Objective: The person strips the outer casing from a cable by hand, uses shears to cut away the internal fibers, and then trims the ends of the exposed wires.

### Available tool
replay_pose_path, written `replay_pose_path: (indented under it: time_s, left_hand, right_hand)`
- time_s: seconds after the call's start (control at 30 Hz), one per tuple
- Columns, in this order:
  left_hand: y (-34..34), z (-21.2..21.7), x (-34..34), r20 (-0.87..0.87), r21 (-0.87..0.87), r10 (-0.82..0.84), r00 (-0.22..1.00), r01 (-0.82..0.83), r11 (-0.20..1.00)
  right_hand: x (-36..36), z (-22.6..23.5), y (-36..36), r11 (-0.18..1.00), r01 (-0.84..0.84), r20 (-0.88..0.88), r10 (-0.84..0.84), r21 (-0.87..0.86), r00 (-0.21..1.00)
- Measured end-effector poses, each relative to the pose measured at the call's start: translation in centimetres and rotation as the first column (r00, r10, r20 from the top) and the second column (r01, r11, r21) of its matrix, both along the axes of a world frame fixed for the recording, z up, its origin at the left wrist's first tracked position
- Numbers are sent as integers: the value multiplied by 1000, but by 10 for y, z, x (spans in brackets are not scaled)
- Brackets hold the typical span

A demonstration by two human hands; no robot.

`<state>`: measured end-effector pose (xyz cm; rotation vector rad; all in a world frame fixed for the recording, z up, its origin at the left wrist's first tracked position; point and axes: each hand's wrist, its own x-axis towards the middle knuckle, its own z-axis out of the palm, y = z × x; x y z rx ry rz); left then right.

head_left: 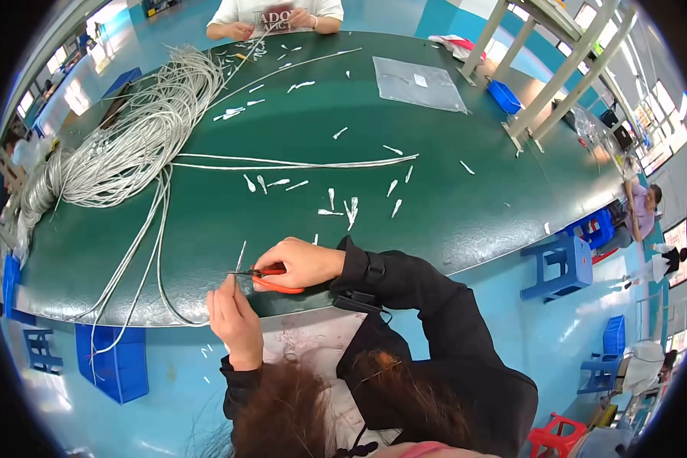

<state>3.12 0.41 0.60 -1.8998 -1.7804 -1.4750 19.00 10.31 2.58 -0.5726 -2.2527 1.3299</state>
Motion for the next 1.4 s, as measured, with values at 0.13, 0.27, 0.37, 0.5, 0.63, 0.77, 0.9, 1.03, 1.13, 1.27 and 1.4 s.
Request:
replay_pose_path:
  time_s: [0.13, 0.27, 0.37, 0.5, 0.63, 0.77, 0.9, 1.03, 1.13, 1.27, 1.4]
  left_hand:
    - [-5, -4, 1, 82, 13, 2, 997, -3, 1000]
    - [-8, 15, -5, 806, 59, -207, 555, 272, 961]
    - [-14, 25, -8, 941, 145, -251, 226, 402, 904]
    - [-16, 24, -6, 921, 65, -237, 310, 478, 876]
    - [-12, 14, 4, 877, -34, -168, 450, 406, 913]
    - [-9, 4, 14, 782, -117, -140, 607, 363, 924]
    - [-6, -1, 21, 711, -155, -131, 691, 336, 929]
    - [-4, -5, 22, 678, -148, -133, 723, 311, 939]
    - [-4, -8, 22, 630, -151, -129, 766, 285, 947]
    - [-3, -4, 25, 646, -187, -110, 755, 297, 936]
    - [-1, -10, 25, 615, -165, -105, 782, 258, 952]
  right_hand:
    - [-2, 6, -1, 999, -2, -27, 1, -33, 1000]
    - [1, 2, 6, 992, 11, 169, -32, 123, 985]
    - [0, -5, 7, 938, 140, 147, -194, 316, 970]
    - [-3, 0, 2, 799, 311, -81, -316, 514, 945]
    - [-4, 17, -5, 960, 280, -184, -274, 11, 944]
    - [-6, 5, -8, 936, 105, -224, -187, -335, 957]
    - [-5, -7, -6, 897, 52, -240, -174, -440, 955]
    - [-7, -8, -9, 862, 62, -245, -211, -503, 946]
    - [-8, -6, -11, 837, 55, -245, -222, -544, 944]
    - [-5, -2, -12, 798, 48, -233, -232, -601, 944]
    - [-6, -3, -13, 786, 61, -224, -248, -615, 943]
